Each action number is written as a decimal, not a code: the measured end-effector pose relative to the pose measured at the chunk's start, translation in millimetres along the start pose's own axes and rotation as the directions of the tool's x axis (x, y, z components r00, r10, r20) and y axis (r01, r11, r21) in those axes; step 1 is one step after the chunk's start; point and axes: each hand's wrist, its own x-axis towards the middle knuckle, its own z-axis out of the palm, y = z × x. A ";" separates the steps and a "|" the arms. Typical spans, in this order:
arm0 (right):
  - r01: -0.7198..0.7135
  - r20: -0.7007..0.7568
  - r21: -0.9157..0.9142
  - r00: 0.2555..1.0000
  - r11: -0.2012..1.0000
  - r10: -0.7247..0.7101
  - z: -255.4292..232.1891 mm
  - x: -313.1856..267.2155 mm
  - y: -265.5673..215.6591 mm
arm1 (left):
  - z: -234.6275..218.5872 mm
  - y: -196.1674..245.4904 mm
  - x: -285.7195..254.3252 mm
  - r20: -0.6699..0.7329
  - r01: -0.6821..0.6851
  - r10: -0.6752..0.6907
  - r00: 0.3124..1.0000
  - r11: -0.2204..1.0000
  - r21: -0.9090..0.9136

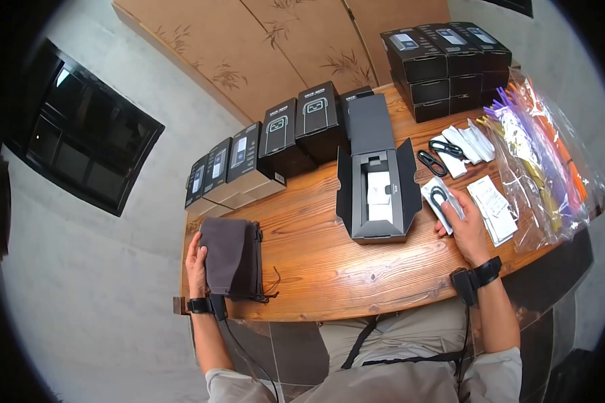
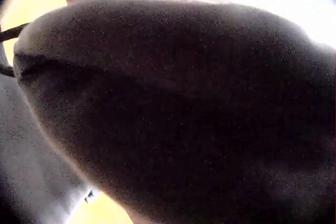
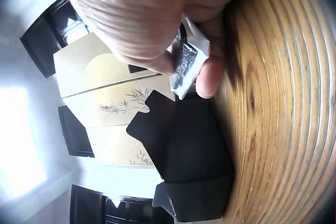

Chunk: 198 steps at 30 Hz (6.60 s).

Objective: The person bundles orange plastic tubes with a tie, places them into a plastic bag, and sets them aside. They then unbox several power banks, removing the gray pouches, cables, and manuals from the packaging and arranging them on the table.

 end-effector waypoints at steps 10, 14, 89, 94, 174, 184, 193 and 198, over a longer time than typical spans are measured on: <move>-0.024 -0.012 0.045 1.000 0.999 0.024 -1.4 0.2 2.5 | -46.5 -80.6 -3.0 -0.166 0.136 -0.017 0.986 0.659 0.740; -0.027 -0.016 0.057 0.999 0.998 0.028 -0.9 0.1 2.1 | -11.5 -26.8 -17.8 -0.198 0.237 -0.131 0.971 0.553 0.799; 0.282 0.019 -0.879 0.827 0.385 -0.562 -70.5 113.5 -30.4 | 257.8 -82.4 10.7 0.545 0.405 -0.186 0.817 0.859 -0.314; 0.257 0.157 -0.943 0.904 0.213 -0.397 -72.5 123.6 -19.1 | 256.2 -83.9 11.5 0.555 0.408 -0.176 0.813 0.852 -0.328; 0.454 0.369 -0.579 0.887 0.678 -0.279 106.0 63.7 -108.5 | 256.9 -81.9 10.0 0.555 0.396 -0.172 0.814 0.863 -0.313; 0.781 0.508 -0.370 0.624 0.504 -0.594 118.8 10.0 -92.1 | 250.2 -81.6 10.7 0.638 0.412 -0.122 0.761 0.850 -0.329; 0.878 0.633 -0.336 0.479 0.341 -0.609 123.3 3.8 -63.3 | 241.2 -78.1 7.7 0.784 0.499 -0.058 0.618 0.799 -0.335; 0.879 0.683 -0.330 0.474 0.344 -0.557 130.1 -2.1 -61.7 | 241.3 -70.1 1.2 0.820 0.500 -0.065 0.568 0.819 -0.282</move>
